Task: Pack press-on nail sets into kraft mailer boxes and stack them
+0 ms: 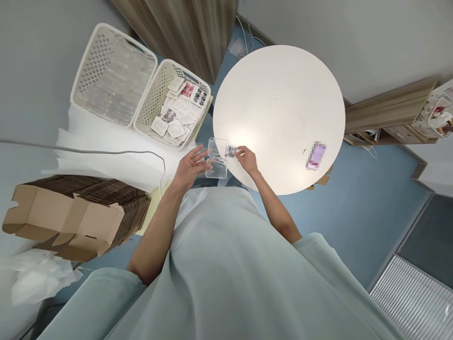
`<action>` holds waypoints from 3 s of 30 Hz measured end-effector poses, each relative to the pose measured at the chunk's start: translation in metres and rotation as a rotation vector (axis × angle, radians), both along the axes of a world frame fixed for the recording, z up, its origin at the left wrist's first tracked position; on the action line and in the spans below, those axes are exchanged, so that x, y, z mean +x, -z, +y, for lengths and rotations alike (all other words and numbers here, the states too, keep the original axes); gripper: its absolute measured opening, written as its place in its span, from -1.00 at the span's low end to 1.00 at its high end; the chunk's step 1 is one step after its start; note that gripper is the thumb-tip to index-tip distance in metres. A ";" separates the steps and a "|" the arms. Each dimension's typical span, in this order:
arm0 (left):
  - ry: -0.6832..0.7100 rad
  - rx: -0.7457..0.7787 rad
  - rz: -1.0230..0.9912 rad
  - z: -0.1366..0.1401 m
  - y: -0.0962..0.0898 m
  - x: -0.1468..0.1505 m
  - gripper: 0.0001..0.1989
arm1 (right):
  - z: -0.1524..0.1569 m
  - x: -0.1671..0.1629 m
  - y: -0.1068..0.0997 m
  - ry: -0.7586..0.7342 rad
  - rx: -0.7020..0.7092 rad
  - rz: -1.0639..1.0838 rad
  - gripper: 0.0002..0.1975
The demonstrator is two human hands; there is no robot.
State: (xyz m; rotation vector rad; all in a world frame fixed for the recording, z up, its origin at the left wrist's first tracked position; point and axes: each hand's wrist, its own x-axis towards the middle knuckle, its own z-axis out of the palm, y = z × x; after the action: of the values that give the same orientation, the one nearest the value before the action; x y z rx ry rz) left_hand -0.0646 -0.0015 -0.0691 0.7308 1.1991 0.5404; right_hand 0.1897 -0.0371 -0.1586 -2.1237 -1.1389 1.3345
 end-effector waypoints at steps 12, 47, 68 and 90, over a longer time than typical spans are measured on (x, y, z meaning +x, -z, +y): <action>-0.074 0.018 0.040 -0.002 -0.009 -0.035 -0.12 | 0.017 -0.018 0.036 -0.442 -0.136 -0.454 -0.50; 0.367 0.095 -0.189 0.003 -0.030 0.097 -0.06 | -0.092 0.042 -0.159 0.317 0.367 0.122 -0.79; 0.342 0.087 -0.190 -0.012 -0.035 0.094 -0.11 | -0.104 0.031 -0.158 0.084 0.355 -0.099 -0.87; 0.292 -0.055 -0.234 -0.020 -0.030 0.069 -0.21 | -0.065 0.037 -0.134 0.496 0.493 0.214 -0.60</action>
State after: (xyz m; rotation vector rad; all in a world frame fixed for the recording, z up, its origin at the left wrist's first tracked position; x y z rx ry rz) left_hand 0.0047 -0.0216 -0.0393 0.7578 0.8678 0.3377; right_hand 0.2271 -0.1020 -0.0246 -1.6999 -0.6957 0.9077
